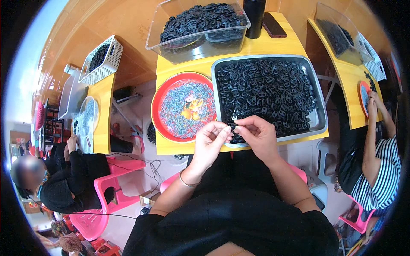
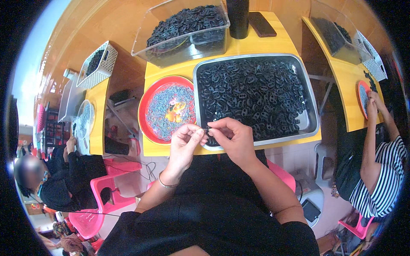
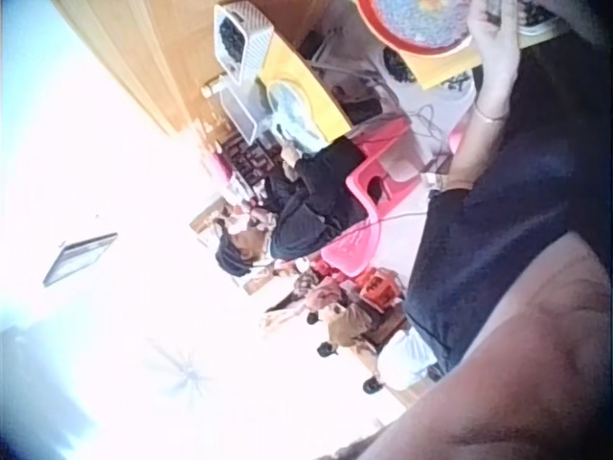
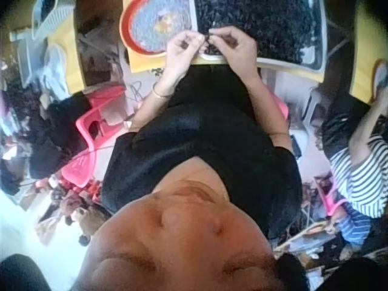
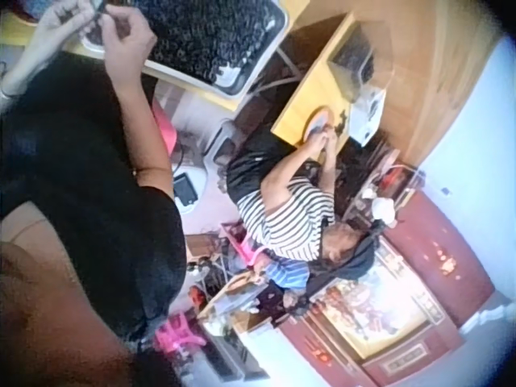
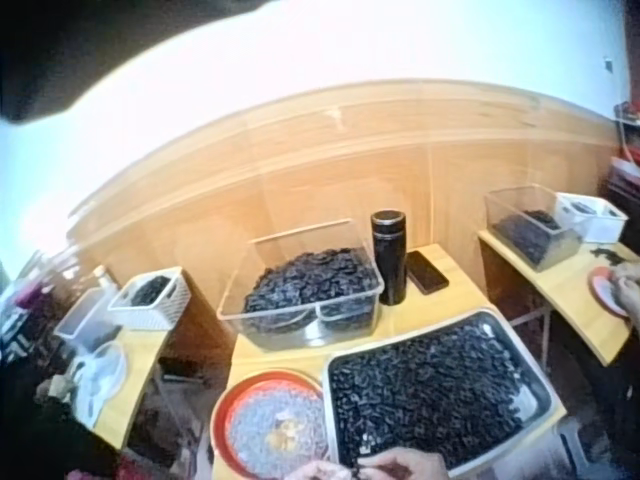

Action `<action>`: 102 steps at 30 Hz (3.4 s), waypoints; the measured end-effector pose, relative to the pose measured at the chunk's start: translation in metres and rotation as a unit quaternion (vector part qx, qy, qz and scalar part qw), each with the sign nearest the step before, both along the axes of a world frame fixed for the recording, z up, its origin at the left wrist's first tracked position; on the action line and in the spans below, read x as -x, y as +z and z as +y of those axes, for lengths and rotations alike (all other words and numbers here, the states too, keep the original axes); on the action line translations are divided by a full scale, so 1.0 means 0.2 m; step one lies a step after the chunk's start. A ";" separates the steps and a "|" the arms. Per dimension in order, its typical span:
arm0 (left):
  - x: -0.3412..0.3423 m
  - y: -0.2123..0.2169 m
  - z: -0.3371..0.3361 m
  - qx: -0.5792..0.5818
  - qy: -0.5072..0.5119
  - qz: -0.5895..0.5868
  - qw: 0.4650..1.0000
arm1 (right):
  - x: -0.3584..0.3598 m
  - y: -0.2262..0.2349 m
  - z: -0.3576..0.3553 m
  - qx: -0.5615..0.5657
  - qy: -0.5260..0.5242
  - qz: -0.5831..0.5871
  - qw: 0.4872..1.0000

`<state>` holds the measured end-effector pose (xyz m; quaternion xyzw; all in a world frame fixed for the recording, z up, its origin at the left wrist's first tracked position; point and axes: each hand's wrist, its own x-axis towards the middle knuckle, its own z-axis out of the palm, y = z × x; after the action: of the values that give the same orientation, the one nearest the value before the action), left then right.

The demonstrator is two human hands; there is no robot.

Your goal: The person assembles plastic clips by inserting small metal pins from a dish into black plastic components by hand and placing the assembled clips into a plastic container.

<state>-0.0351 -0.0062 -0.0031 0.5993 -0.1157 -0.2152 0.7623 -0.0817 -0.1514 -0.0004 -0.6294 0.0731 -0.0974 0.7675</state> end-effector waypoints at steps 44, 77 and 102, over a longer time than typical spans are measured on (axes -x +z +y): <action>-0.22 0.08 -0.11 -0.441 -0.197 -0.525 0.701 | -0.07 -0.02 -0.20 0.029 -0.024 -0.013 0.999; -0.11 0.00 0.01 0.133 -0.057 0.052 0.988 | -0.05 0.08 -0.08 0.079 0.043 -0.021 0.996; -0.08 -0.01 0.03 0.126 -0.029 0.042 0.991 | -0.05 0.06 -0.08 0.017 0.072 0.028 0.997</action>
<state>-0.0183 0.0008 -0.0049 0.4851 -0.1268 -0.2457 0.8296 -0.0712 -0.1667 0.0124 -0.6487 0.0474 -0.0256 0.7592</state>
